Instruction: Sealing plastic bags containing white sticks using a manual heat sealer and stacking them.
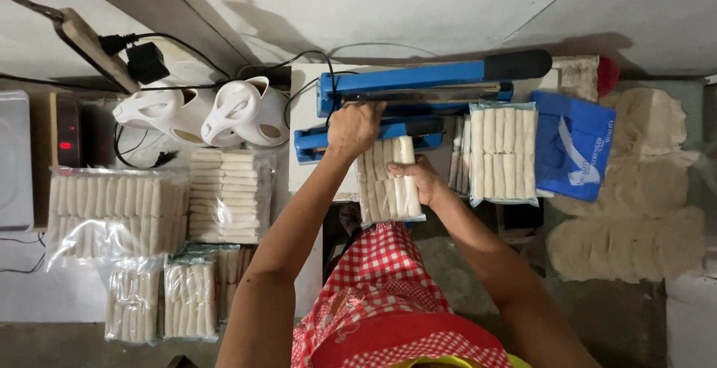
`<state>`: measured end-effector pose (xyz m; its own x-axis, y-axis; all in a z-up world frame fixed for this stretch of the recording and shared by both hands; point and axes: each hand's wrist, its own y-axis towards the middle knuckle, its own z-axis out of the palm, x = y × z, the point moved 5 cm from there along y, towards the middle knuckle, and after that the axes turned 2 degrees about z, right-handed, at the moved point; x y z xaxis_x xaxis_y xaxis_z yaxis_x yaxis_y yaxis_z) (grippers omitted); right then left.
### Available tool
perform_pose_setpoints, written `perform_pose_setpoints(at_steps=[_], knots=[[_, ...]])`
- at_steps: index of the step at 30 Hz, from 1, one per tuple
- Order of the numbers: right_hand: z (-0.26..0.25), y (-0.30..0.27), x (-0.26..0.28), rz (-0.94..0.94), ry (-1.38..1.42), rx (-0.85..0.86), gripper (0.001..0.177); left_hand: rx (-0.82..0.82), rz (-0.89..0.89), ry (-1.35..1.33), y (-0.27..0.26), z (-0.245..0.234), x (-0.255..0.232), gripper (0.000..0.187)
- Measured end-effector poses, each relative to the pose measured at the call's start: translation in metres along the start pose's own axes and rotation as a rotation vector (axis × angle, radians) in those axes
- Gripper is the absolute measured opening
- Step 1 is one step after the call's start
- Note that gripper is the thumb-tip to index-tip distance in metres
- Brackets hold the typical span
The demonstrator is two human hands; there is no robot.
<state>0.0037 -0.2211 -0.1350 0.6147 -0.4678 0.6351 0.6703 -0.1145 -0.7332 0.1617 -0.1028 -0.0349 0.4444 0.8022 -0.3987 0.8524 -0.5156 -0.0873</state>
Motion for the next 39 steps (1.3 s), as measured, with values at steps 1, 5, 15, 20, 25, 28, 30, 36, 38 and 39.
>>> perform_pose_setpoints(at_steps=[1, 5, 15, 20, 25, 28, 30, 36, 38, 39], knots=[[0.005, -0.007, 0.004, -0.001, 0.005, -0.002, 0.036, 0.011, -0.021, -0.018, 0.001, 0.004, 0.003, 0.051], [0.002, -0.005, -0.002, 0.012, 0.004, 0.006, 0.039, -0.054, -0.057, 0.018, 0.007, 0.021, 0.015, 0.045], [0.029, -0.044, 0.025, 0.045, -0.03, -0.023, 0.042, -0.53, 0.265, 0.199, -0.001, 0.045, 0.022, 0.026], [-0.02, 0.038, -0.035, 0.074, -0.033, 0.025, 0.046, -0.654, 0.285, 0.31, -0.015, 0.032, 0.006, 0.027], [0.007, -0.007, 0.0, 0.059, -0.028, 0.028, 0.046, -0.662, 0.263, 0.305, 0.001, 0.046, 0.017, 0.028], [0.001, 0.0, -0.009, 0.071, -0.016, 0.023, 0.047, -0.683, 0.216, 0.311, 0.004, 0.053, 0.019, 0.028], [0.001, 0.002, -0.013, 0.066, -0.012, 0.029, 0.047, -0.694, 0.196, 0.308, 0.001, 0.053, 0.019, 0.026], [-0.004, 0.011, -0.02, 0.063, -0.005, 0.042, 0.045, -0.646, 0.141, 0.281, -0.006, 0.035, 0.011, 0.026], [0.011, -0.011, -0.002, 0.055, 0.003, 0.038, 0.043, -0.624, 0.137, 0.245, -0.007, 0.031, 0.006, 0.026], [0.0, 0.005, -0.014, 0.057, 0.003, 0.036, 0.043, -0.623, 0.137, 0.243, -0.006, 0.028, 0.006, 0.026]])
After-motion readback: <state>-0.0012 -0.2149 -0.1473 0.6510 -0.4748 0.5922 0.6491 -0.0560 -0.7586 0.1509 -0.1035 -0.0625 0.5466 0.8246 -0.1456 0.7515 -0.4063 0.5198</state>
